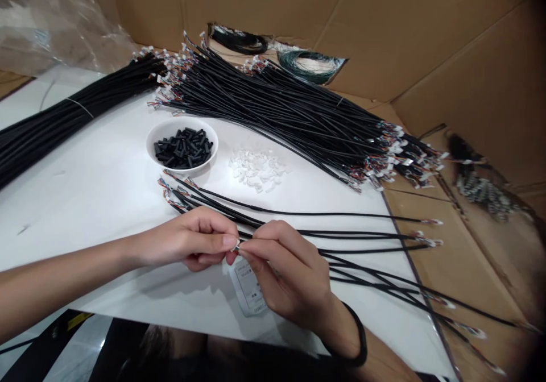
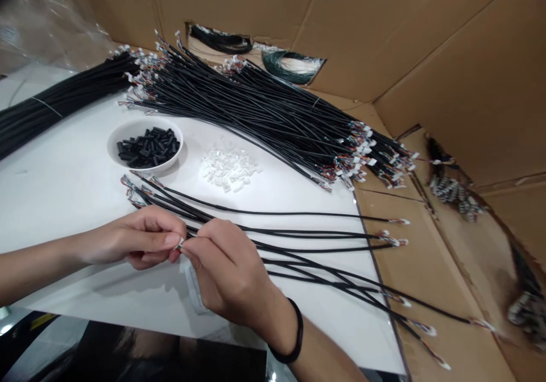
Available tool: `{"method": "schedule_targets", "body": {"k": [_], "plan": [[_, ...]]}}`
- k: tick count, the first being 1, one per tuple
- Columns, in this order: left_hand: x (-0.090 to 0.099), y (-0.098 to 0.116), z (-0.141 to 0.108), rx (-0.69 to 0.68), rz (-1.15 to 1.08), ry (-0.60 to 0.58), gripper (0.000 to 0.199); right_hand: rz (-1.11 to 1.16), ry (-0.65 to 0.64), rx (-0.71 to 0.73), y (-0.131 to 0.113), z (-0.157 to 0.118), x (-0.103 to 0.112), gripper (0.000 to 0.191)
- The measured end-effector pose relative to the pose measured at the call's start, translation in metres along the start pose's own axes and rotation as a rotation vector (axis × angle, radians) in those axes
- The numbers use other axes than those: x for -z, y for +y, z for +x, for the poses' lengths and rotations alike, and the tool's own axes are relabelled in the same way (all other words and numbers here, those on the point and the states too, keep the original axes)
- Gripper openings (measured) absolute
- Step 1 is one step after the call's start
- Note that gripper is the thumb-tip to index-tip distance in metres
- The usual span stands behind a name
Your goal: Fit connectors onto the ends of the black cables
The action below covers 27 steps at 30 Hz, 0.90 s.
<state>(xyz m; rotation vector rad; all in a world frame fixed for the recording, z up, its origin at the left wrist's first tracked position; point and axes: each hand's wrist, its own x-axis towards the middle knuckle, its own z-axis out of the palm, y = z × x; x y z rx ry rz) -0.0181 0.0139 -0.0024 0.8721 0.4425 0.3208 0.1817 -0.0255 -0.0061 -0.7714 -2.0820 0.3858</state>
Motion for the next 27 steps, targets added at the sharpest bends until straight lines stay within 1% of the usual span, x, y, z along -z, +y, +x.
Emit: {"method": "schedule_targets", "body": {"k": [3, 7, 11, 14, 18, 23, 25, 27], "plan": [[-0.0001, -0.0007, -0.0004, 0.006, -0.027, -0.017, 0.029, -0.031, 0.041, 0.026, 0.0002, -0.0021, -0.0011, 0.017], [-0.0010, -0.0004, -0.0011, 0.017, -0.037, -0.012, 0.029, -0.079, 0.081, 0.042, -0.0003, -0.0029, -0.0022, 0.018], [-0.0012, -0.0003, -0.0014, 0.027, -0.036, -0.003, 0.030, -0.112, 0.099, 0.068, -0.0013, -0.0026, -0.0028, 0.014], [-0.0015, -0.0004, -0.0010, 0.024, -0.029, 0.007, 0.030, -0.189, 0.107, 0.094, -0.0017, -0.0039, -0.0031, 0.011], [-0.0021, -0.0005, -0.0003, 0.028, -0.027, 0.018, 0.031, -0.251, 0.098, 0.116, -0.0012, -0.0062, -0.0033, 0.012], [-0.0034, 0.0008, -0.0002, 0.039, -0.039, 0.007, 0.031, -0.217, 0.112, 0.095, -0.0005, -0.0062, -0.0032, 0.017], [-0.0052, 0.0021, -0.0011, 0.044, -0.035, 0.014, 0.031, -0.171, 0.104, 0.050, -0.0012, -0.0051, -0.0026, 0.018], [-0.0076, 0.0036, -0.0021, 0.031, 0.005, 0.057, 0.030, -0.092, 0.085, -0.018, -0.0020, -0.0029, -0.0016, 0.017]]}}
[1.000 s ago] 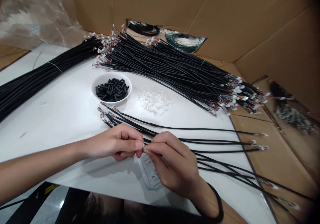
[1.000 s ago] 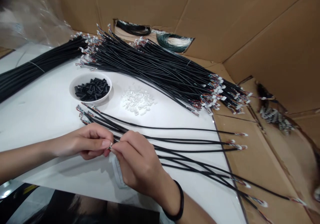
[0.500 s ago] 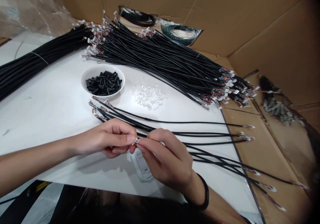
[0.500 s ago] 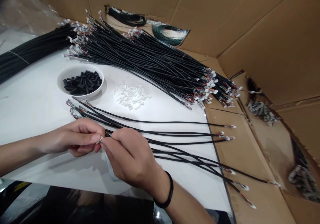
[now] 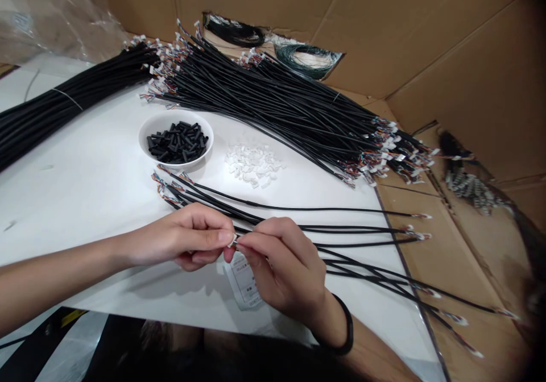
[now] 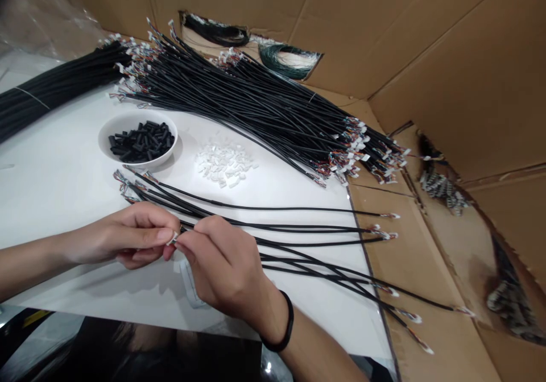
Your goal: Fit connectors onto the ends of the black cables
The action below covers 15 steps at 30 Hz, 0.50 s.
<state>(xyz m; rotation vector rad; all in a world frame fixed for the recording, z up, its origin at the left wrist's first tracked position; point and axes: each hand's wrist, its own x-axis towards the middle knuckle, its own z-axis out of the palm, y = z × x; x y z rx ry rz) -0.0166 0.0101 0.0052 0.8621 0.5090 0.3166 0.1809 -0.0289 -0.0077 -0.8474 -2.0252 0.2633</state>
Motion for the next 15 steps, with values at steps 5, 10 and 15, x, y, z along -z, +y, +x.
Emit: {"method": "schedule_targets", "body": {"k": [5, 10, 15], "plan": [[-0.002, 0.002, -0.001, -0.095, 0.209, 0.084, 0.029, 0.282, -0.075, -0.249, -0.001, 0.009, 0.002, 0.010], [0.001, 0.001, 0.000, -0.126, 0.271, 0.092, 0.030, 0.469, -0.138, -0.440, 0.000, 0.014, 0.005, 0.008], [0.004, 0.000, 0.000, -0.175, 0.260, 0.105, 0.028, 0.444, -0.156, -0.502, 0.001, 0.013, 0.008, 0.018]]}}
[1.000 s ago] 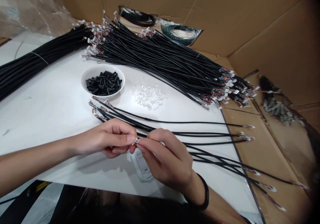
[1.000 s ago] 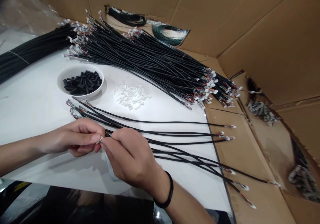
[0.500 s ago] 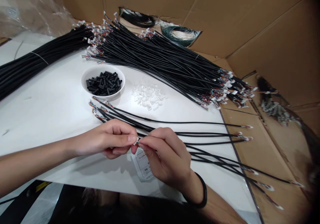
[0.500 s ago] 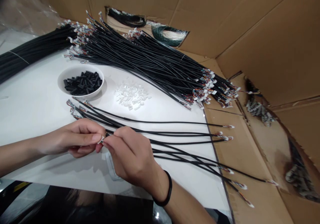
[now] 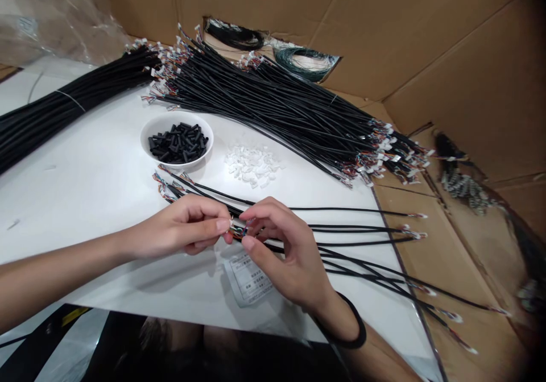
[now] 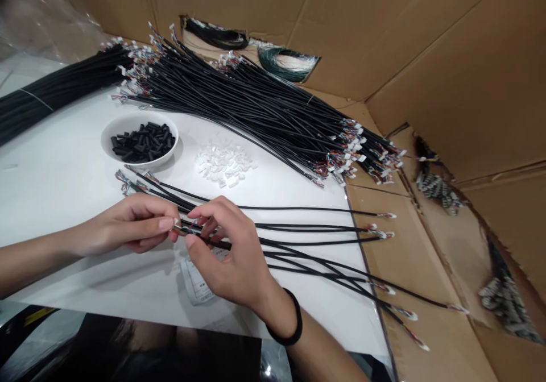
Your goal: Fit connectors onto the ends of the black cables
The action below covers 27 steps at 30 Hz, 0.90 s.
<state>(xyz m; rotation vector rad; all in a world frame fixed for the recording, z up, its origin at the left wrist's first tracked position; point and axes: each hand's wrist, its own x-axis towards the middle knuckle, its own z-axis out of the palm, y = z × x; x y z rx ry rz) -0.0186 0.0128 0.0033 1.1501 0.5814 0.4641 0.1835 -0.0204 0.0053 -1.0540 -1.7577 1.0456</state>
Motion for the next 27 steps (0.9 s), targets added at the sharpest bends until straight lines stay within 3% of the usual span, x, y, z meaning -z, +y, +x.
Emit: {"method": "schedule_targets", "body": {"k": [6, 10, 15, 21, 27], "plan": [[0.0023, -0.0012, -0.0007, -0.012, -0.001, 0.033, 0.028, -0.028, 0.063, 0.049, 0.0030, -0.0020, -0.0016, 0.028], [0.0039, -0.0005, -0.0005, -0.037, 0.025, 0.048, 0.028, -0.094, 0.092, 0.088, 0.0028, -0.0018, -0.0023, 0.019], [0.0056, 0.0004, -0.0001, -0.060, 0.043, 0.056, 0.029, -0.130, 0.043, 0.001, 0.0016, 0.0021, -0.0012, 0.009], [0.0054, 0.0005, 0.0009, -0.096, 0.061, 0.048, 0.029, 0.015, 0.003, -0.141, 0.0030, 0.0021, -0.0019, 0.018], [0.0076, -0.0026, 0.0019, -0.105, 0.094, 0.046, 0.034, 0.072, -0.013, -0.136, 0.0053, -0.0004, -0.0047, 0.022]]}}
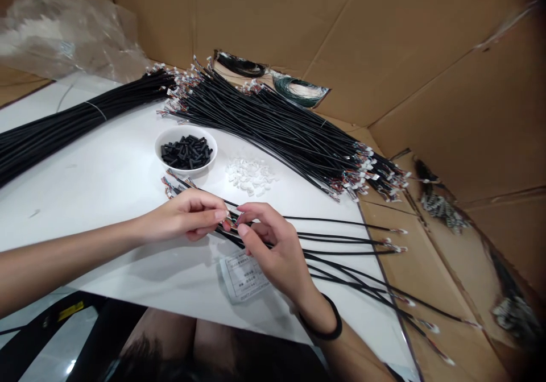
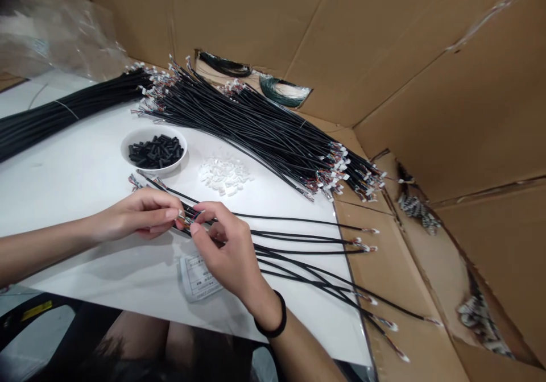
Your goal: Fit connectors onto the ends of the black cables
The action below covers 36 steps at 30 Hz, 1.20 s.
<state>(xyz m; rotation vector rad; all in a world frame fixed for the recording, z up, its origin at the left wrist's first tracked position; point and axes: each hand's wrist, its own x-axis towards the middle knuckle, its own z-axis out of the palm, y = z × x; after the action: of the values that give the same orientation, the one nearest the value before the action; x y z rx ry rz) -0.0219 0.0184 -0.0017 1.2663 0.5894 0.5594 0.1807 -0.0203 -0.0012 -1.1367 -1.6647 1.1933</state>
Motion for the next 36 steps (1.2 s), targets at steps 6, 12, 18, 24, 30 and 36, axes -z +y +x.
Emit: {"method": "schedule_targets", "body": {"k": [6, 12, 18, 24, 30, 36], "plan": [[-0.003, 0.002, 0.002, -0.031, 0.180, 0.103, 0.026, -0.016, 0.017, 0.025, 0.000, 0.002, 0.001, 0.013], [-0.005, 0.002, 0.000, -0.137, 0.372, 0.283, 0.017, 0.026, 0.008, 0.024, 0.005, 0.002, 0.001, 0.019], [-0.004, 0.004, -0.001, -0.358, 0.626, 0.365, 0.009, 0.008, 0.013, 0.020, 0.007, 0.003, 0.001, 0.017], [-0.003, 0.005, 0.001, -0.515, 0.908, 0.342, 0.010, -0.127, 0.032, 0.096, 0.007, 0.002, -0.001, 0.017], [-0.002, -0.002, -0.001, -0.485, 1.022, 0.308, 0.010, -0.299, 0.036, 0.196, 0.008, 0.005, -0.002, 0.016], [-0.001, -0.005, -0.001, -0.357, 1.095, 0.283, 0.010, -0.411, 0.080, 0.240, 0.015, 0.005, -0.006, 0.016]]}}
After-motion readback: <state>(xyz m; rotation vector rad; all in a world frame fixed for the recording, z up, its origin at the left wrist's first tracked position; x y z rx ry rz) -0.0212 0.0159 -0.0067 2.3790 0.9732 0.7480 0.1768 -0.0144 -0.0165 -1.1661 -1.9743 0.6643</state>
